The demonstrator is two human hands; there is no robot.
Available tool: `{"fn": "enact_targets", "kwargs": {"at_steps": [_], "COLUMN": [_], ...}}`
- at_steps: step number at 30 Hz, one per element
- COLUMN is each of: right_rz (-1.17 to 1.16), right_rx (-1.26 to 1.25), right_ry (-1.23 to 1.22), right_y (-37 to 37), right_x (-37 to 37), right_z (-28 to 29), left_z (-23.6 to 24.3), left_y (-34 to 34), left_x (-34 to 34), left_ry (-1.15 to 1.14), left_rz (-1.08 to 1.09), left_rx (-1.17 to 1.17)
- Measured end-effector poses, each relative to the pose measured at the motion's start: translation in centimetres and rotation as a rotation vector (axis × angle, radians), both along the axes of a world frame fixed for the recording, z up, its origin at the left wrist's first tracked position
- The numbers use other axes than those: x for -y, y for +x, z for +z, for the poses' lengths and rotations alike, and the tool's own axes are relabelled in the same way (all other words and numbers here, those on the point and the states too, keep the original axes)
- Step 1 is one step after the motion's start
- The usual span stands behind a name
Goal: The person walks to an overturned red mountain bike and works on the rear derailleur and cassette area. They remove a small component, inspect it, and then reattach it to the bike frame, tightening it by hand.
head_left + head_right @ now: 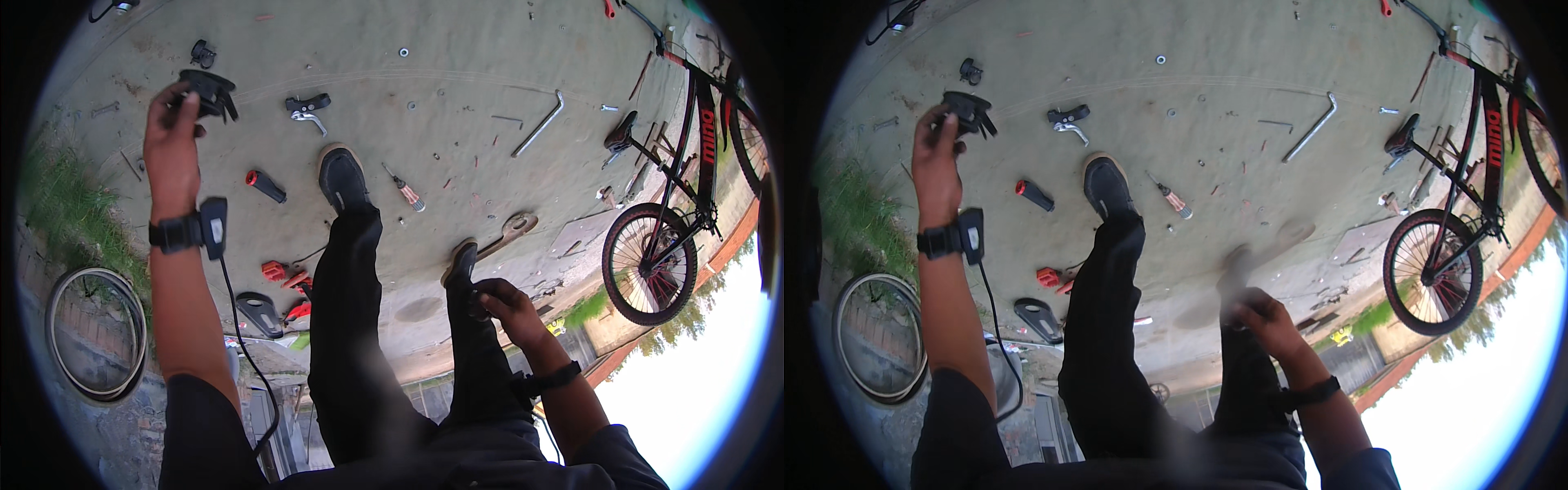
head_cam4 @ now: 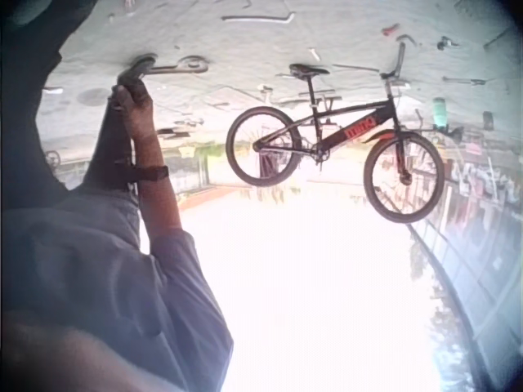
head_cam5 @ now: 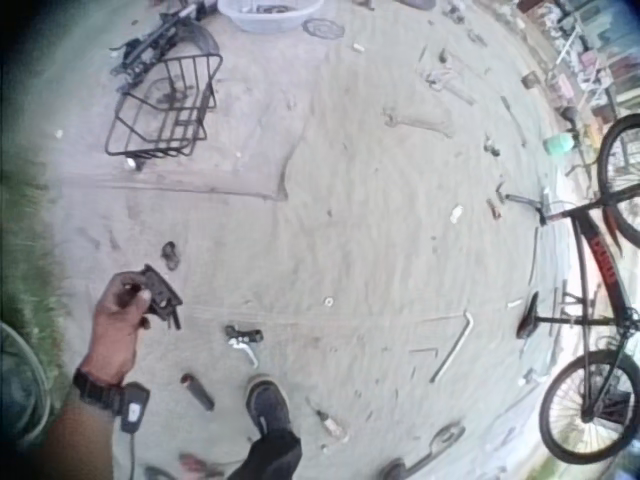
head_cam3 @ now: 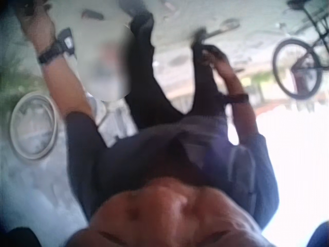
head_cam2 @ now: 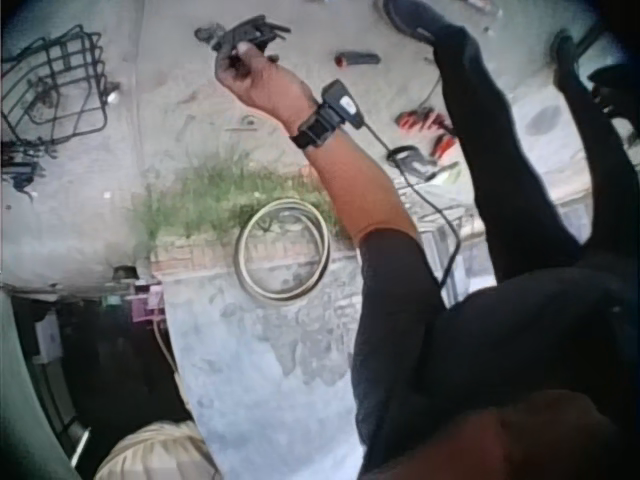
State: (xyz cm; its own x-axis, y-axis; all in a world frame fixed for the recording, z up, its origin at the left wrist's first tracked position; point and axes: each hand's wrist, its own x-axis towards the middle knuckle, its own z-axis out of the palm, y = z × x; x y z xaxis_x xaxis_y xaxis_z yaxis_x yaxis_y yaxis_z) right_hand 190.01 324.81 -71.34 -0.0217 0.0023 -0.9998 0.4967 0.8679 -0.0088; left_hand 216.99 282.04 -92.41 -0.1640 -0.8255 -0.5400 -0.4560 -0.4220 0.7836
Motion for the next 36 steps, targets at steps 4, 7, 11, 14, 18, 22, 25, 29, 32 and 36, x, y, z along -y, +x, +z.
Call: {"fn": "enact_targets", "kwargs": {"at_steps": [4, 7, 11, 14, 18, 22, 25, 29, 32, 36], "right_rz": [-0.027, -0.099, -0.327, -0.324, -0.481, -0.766, -0.981, -1.168, -1.214, -1.258], "right_rx": [0.048, 0.029, 0.147, 0.156, 0.133, -0.037, -0.18, -0.119, -0.172, -0.159], "right_ry": [-0.306, -0.417, -0.414, -0.45, -0.372, -0.26, -0.225, -0.429, -0.45, -0.444], "right_y": [1.3, 2.6, 2.5, 1.8, 1.3, 3.2, 5.7, 8.5, 9.3, 7.4], "right_x": [3.6, 6.8, 3.3, -4.6, -13.6, -22.0, -26.0, -30.9, -32.1, -35.5], "right_z": [-1.1, 0.5, 3.4, 4.2, 6.8, 7.1, 3.8, -0.4, -1.5, -0.8], "left_z": [9.4, 16.8, 24.5, 27.9, 28.9, 19.4, 10.3, 0.7, -6.5, -13.8], "left_y": [-0.7, -3.4, -8.4, -10.8, -14.2, -14.8, -12.9, -10.1, -7.3, -5.6], "left_x": [-10.3, -16.8, -23.0, -28.7, -32.8, -37.6, -42.5, -48.3, -50.4, -50.6], "left_ry": [0.238, 0.441, 0.246, 0.287, 0.482, 0.874, 0.87, 0.748, 0.741, 0.855], "left_rz": [-0.225, -0.48, -1.075, -1.214, -1.422, -0.945, -0.386, -0.211, -0.224, -0.109], "left_rx": [-0.153, -0.218, -0.33, -0.452, -0.362, 0.067, 0.29, 0.363, 0.429, 0.456]}}
